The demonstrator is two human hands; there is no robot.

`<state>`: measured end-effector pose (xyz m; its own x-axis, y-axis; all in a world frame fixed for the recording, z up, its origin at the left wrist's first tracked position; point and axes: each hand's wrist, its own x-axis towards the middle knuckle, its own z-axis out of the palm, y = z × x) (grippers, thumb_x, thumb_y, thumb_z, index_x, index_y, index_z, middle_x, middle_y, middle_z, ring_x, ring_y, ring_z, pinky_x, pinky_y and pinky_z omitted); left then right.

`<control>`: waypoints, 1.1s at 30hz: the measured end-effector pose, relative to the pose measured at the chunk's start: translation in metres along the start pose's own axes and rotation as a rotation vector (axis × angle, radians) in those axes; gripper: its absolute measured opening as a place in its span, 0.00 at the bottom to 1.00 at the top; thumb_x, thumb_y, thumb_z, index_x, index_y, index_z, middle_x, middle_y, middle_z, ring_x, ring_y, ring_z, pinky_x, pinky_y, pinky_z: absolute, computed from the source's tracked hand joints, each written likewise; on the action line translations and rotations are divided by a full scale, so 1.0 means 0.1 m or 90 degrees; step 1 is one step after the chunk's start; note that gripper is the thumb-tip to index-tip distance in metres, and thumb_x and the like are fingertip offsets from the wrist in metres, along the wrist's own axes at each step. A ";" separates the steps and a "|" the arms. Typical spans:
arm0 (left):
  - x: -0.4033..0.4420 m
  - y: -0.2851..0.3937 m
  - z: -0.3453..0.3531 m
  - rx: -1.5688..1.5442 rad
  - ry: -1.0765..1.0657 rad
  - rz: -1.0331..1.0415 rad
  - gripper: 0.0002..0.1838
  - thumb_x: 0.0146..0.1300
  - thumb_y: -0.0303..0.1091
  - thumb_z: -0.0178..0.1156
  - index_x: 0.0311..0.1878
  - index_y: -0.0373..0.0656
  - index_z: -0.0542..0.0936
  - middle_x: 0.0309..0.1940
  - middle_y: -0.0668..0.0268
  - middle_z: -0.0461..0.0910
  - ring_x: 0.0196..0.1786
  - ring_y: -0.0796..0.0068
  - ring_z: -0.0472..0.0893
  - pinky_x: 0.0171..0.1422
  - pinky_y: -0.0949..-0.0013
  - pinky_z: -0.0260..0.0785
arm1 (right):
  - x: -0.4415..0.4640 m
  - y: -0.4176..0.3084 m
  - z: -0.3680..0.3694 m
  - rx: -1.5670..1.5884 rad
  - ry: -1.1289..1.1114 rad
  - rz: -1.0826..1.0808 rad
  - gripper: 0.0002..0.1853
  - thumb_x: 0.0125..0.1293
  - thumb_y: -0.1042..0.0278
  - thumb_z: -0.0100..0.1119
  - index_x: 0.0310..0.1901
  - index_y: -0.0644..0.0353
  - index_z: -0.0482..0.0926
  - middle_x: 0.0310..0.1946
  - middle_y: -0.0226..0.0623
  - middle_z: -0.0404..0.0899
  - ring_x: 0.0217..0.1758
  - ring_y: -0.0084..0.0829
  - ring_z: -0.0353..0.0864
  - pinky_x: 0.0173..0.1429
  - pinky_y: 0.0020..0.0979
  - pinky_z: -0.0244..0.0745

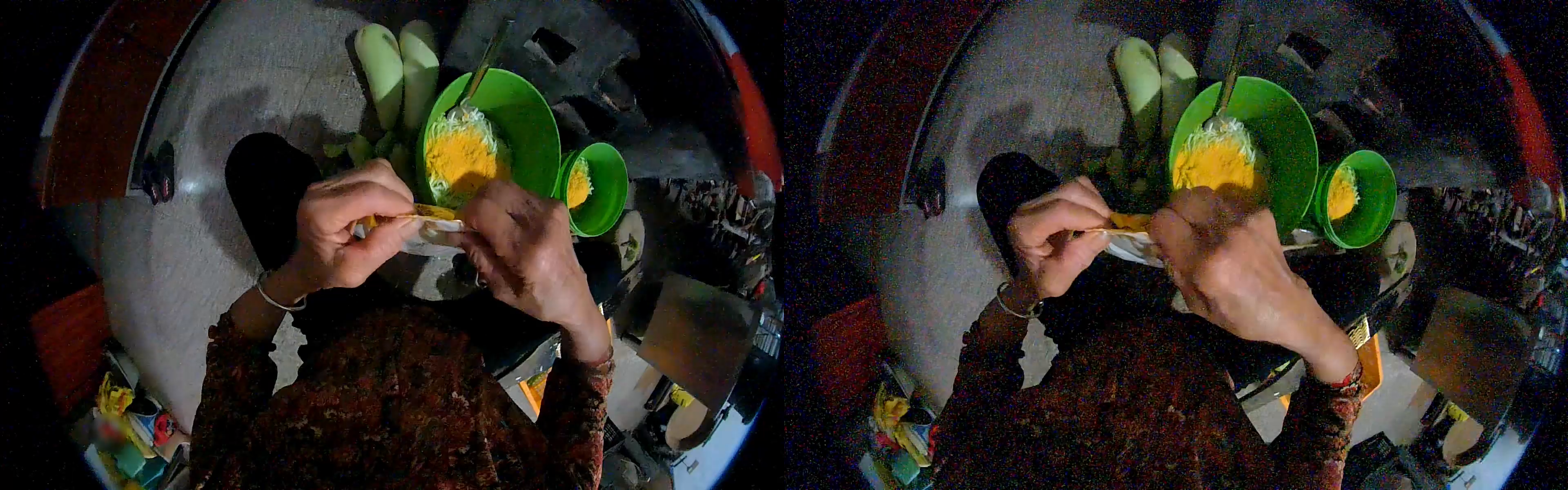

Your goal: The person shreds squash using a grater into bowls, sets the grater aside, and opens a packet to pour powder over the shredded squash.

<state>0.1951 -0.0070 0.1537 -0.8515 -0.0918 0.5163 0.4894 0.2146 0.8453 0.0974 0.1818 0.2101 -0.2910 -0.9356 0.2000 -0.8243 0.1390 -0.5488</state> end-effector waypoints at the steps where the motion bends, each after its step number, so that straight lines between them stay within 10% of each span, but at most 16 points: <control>1: -0.01 -0.01 -0.01 0.015 -0.002 0.009 0.05 0.49 0.18 0.61 0.28 0.35 0.75 0.25 0.61 0.76 0.27 0.71 0.76 0.32 0.72 0.67 | 0.00 0.01 0.02 0.002 0.011 -0.010 0.10 0.48 0.73 0.60 0.34 0.60 0.72 0.28 0.40 0.70 0.34 0.43 0.74 0.33 0.40 0.68; 8: -0.28 -0.04 -0.25 0.242 -0.077 -0.120 0.14 0.46 0.26 0.67 0.40 0.40 0.81 0.30 0.61 0.80 0.31 0.68 0.79 0.36 0.71 0.71 | 0.12 0.12 0.55 0.108 0.031 -0.037 0.09 0.45 0.74 0.61 0.30 0.60 0.74 0.25 0.43 0.73 0.30 0.46 0.75 0.29 0.43 0.67; 16: -1.03 -0.41 -0.54 0.286 0.011 -0.205 0.03 0.51 0.20 0.60 0.30 0.36 0.81 0.28 0.60 0.80 0.32 0.72 0.80 0.37 0.71 0.71 | -0.27 0.45 1.12 -0.040 -0.074 0.009 0.12 0.50 0.69 0.66 0.35 0.60 0.76 0.28 0.41 0.74 0.31 0.46 0.76 0.30 0.40 0.67; 26: -1.02 -0.75 -0.63 0.398 -0.288 -0.312 0.18 0.50 0.35 0.67 0.44 0.39 0.78 0.44 0.57 0.79 0.48 0.54 0.78 0.52 0.61 0.70 | -0.51 0.89 1.94 0.000 -0.052 0.120 0.08 0.53 0.73 0.64 0.35 0.61 0.78 0.30 0.43 0.78 0.30 0.43 0.79 0.32 0.37 0.72; 33: -1.03 -1.13 -0.07 0.469 -0.398 -0.233 0.07 0.51 0.27 0.58 0.34 0.39 0.78 0.31 0.60 0.76 0.39 0.56 0.77 0.42 0.57 0.69 | -0.49 0.87 1.80 0.058 -0.053 0.160 0.08 0.54 0.68 0.64 0.34 0.62 0.79 0.26 0.43 0.77 0.28 0.42 0.79 0.31 0.36 0.72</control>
<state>0.2289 -0.0283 0.0056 -0.9740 0.2049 -0.0969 0.1229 0.8367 0.5337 0.1271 0.1813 0.0068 -0.4373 -0.8991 -0.0170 -0.6832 0.3445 -0.6439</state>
